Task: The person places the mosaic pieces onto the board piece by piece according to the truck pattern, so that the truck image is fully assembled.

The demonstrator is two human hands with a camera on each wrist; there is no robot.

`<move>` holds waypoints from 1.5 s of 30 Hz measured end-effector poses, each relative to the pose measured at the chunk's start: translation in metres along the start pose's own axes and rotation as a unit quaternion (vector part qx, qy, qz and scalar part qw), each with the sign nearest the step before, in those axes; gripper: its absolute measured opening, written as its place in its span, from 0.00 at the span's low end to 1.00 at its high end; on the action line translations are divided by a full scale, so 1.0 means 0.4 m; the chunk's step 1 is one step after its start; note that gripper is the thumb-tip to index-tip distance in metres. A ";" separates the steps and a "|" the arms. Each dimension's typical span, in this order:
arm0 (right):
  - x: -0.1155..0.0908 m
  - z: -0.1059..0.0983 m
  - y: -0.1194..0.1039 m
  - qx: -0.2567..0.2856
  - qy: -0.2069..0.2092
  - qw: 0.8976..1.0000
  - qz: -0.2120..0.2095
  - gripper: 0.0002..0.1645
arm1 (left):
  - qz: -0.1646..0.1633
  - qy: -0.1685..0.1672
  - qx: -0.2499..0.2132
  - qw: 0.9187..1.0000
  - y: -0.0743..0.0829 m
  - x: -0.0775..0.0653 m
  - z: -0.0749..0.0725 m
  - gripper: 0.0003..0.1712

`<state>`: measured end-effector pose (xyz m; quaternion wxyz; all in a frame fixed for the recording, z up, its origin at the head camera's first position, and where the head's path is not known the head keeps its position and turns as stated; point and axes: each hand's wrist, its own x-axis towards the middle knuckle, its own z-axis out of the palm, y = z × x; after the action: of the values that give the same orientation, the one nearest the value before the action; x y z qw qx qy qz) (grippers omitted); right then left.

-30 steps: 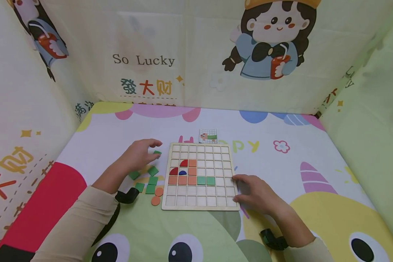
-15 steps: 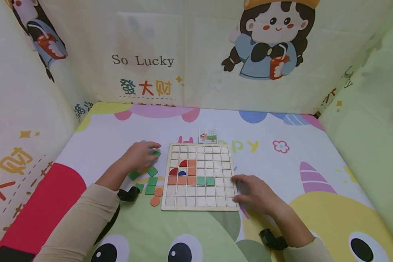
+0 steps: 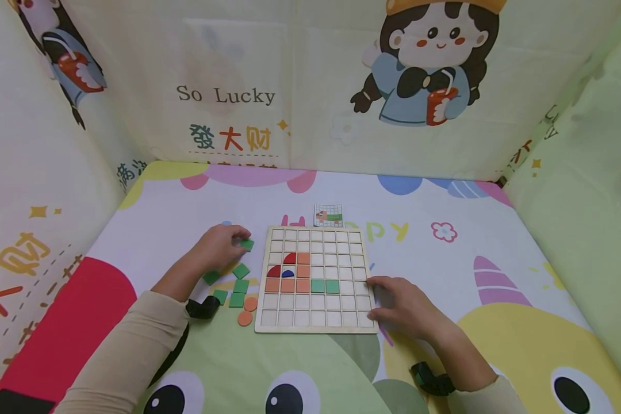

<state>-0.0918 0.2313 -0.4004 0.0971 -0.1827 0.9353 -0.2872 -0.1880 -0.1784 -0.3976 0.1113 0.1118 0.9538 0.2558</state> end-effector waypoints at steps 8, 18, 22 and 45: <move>-0.002 0.000 -0.001 0.002 0.000 1.000 0.000 0.34 | -0.016 0.000 -0.006 1.000 -0.001 0.000 0.004 0.19; -0.002 -0.001 0.000 -0.001 -0.002 1.000 -0.004 0.35 | -0.022 0.000 0.003 1.000 0.005 -0.011 0.003 0.18; -0.002 0.000 0.000 0.000 -0.003 1.000 -0.005 0.34 | -0.017 0.001 0.010 1.000 0.010 -0.015 0.007 0.17; 0.000 0.000 0.000 -0.005 -0.005 1.000 -0.008 0.35 | 0.013 -0.006 0.007 1.000 0.091 -0.035 0.009 0.17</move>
<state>-0.0917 0.2312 -0.4005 0.0986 -0.1923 0.9347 -0.2822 -0.1681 -0.1496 -0.3797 0.1135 0.1262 0.9533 0.2498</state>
